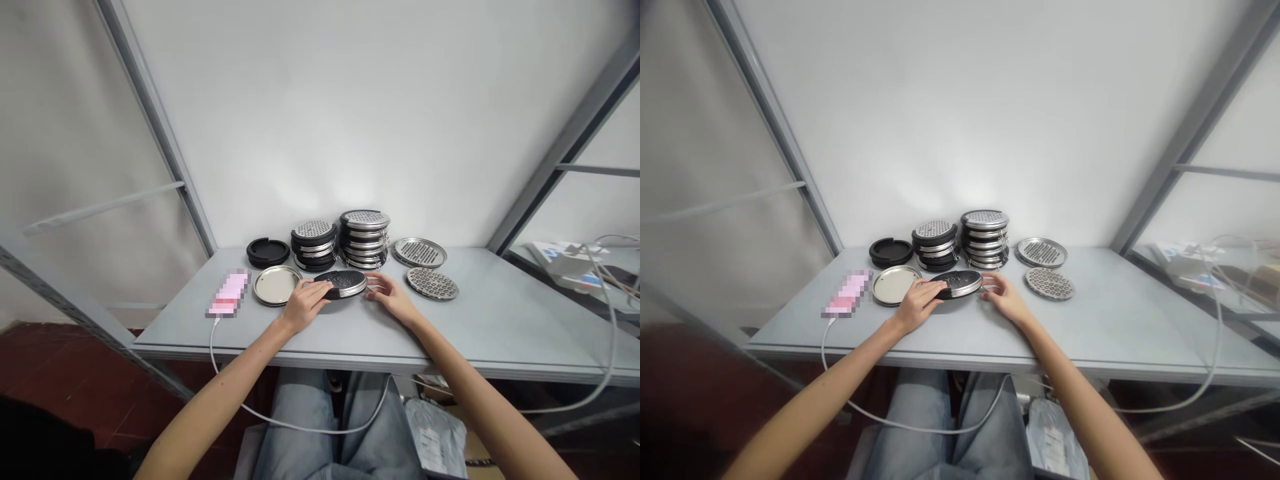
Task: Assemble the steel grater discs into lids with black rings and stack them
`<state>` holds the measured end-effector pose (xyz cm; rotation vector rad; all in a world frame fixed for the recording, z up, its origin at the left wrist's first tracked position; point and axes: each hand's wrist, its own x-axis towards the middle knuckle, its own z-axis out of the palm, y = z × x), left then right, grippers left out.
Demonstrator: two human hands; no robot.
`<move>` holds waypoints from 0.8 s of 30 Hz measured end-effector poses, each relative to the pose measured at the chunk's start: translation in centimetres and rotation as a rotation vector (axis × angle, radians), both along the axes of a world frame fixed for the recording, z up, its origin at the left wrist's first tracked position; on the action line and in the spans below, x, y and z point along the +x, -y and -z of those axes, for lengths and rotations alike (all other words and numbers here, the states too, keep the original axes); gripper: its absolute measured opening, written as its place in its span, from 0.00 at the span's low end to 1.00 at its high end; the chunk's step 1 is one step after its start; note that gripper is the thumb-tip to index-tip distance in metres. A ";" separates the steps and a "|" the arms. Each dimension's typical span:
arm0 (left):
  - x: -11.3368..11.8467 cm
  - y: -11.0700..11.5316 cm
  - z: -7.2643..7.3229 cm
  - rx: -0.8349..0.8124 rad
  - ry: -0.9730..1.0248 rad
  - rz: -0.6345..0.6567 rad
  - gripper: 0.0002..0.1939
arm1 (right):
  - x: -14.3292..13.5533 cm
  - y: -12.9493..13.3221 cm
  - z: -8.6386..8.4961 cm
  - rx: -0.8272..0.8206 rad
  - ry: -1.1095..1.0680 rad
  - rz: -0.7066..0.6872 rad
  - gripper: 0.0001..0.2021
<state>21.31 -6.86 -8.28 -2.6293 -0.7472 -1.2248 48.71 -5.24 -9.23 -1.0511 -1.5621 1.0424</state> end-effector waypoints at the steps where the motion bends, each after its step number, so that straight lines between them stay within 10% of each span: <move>1: 0.0 0.0 0.0 -0.001 -0.006 -0.003 0.17 | 0.1 -0.1 0.1 0.018 0.032 0.025 0.22; 14: 0.1 0.0 0.2 -0.049 -0.118 0.033 0.14 | 0.4 -0.8 1.5 0.255 0.449 0.247 0.16; 24: 0.3 -0.1 0.5 -0.105 -0.115 0.020 0.13 | -1.2 2.2 -0.2 0.674 0.671 -0.101 0.28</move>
